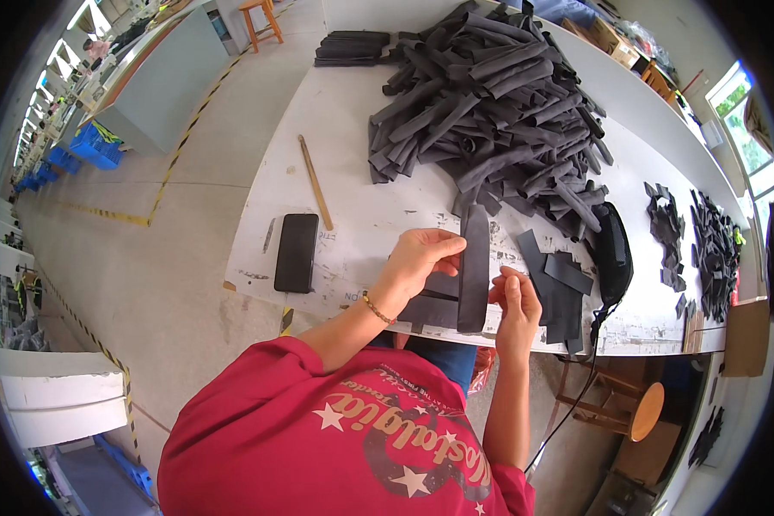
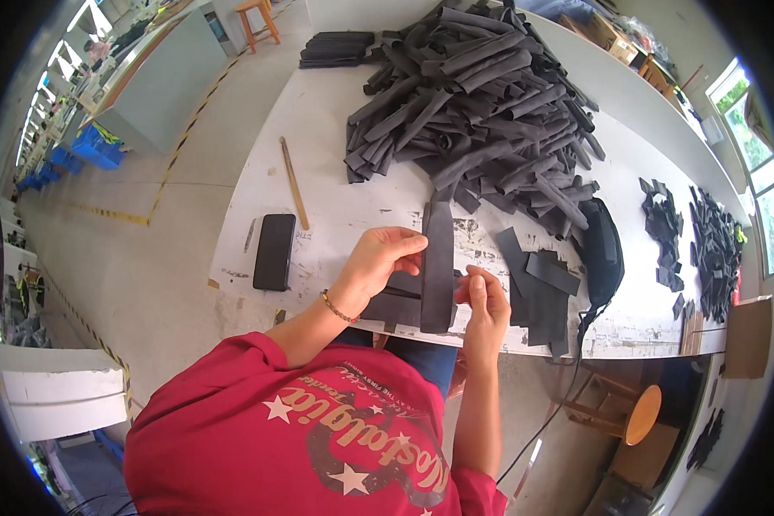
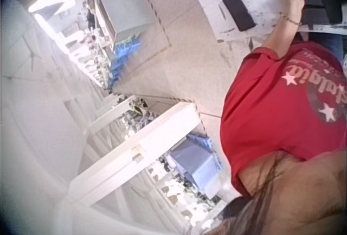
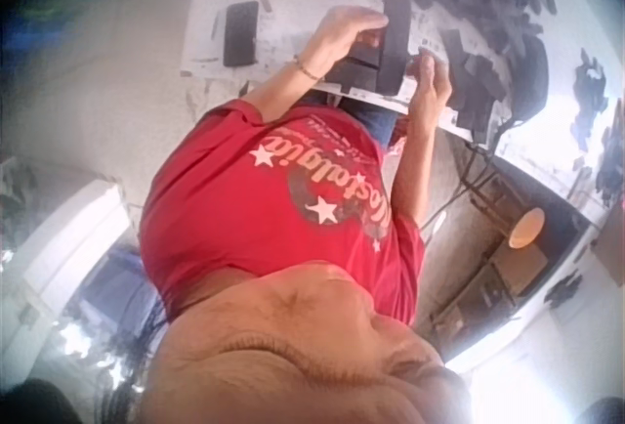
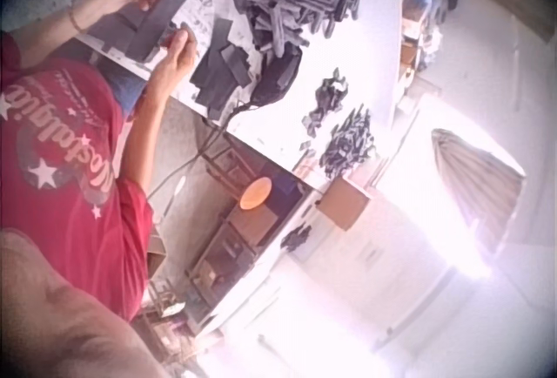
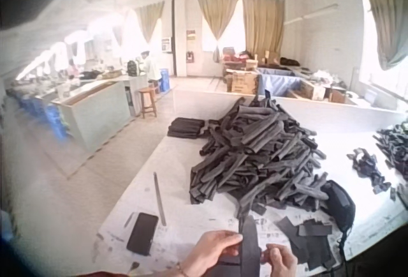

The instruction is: Sorting and inspecting long black foam strips at a workshop table.

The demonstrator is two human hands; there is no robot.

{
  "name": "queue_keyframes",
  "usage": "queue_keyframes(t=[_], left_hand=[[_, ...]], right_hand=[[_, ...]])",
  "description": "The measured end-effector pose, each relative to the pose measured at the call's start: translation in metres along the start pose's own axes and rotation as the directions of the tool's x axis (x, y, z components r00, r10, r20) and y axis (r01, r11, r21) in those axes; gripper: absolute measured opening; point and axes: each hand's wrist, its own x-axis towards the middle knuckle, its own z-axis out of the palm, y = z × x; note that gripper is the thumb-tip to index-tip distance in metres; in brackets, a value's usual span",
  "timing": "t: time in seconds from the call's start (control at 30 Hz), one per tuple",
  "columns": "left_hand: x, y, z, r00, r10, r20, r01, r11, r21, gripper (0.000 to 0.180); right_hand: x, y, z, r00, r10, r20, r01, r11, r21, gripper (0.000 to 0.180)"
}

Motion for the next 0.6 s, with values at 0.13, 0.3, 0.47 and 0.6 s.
queue_keyframes(t=[0.13,0.3,0.47,0.6], left_hand=[[-0.004,-0.009,0.001,0.986,-0.041,0.164,0.038,0.999,0.016,0.017],[-0.007,-0.011,0.008,0.988,0.018,0.156,-0.022,0.999,0.025,0.019],[-0.001,-0.013,-0.001,0.99,0.079,0.116,-0.101,0.976,0.195,0.018],[-0.004,-0.008,0.0,0.986,0.059,0.156,-0.084,0.984,0.156,0.017]], right_hand=[[0.003,-0.002,0.017,0.995,0.099,0.014,-0.1,0.958,0.269,0.025],[0.002,0.013,0.015,0.998,0.057,-0.009,-0.053,0.968,0.245,0.021],[-0.009,0.002,0.022,0.996,-0.071,-0.054,0.062,0.986,-0.154,0.022],[-0.003,0.007,0.013,0.987,0.105,0.119,-0.135,0.95,0.281,0.02]])
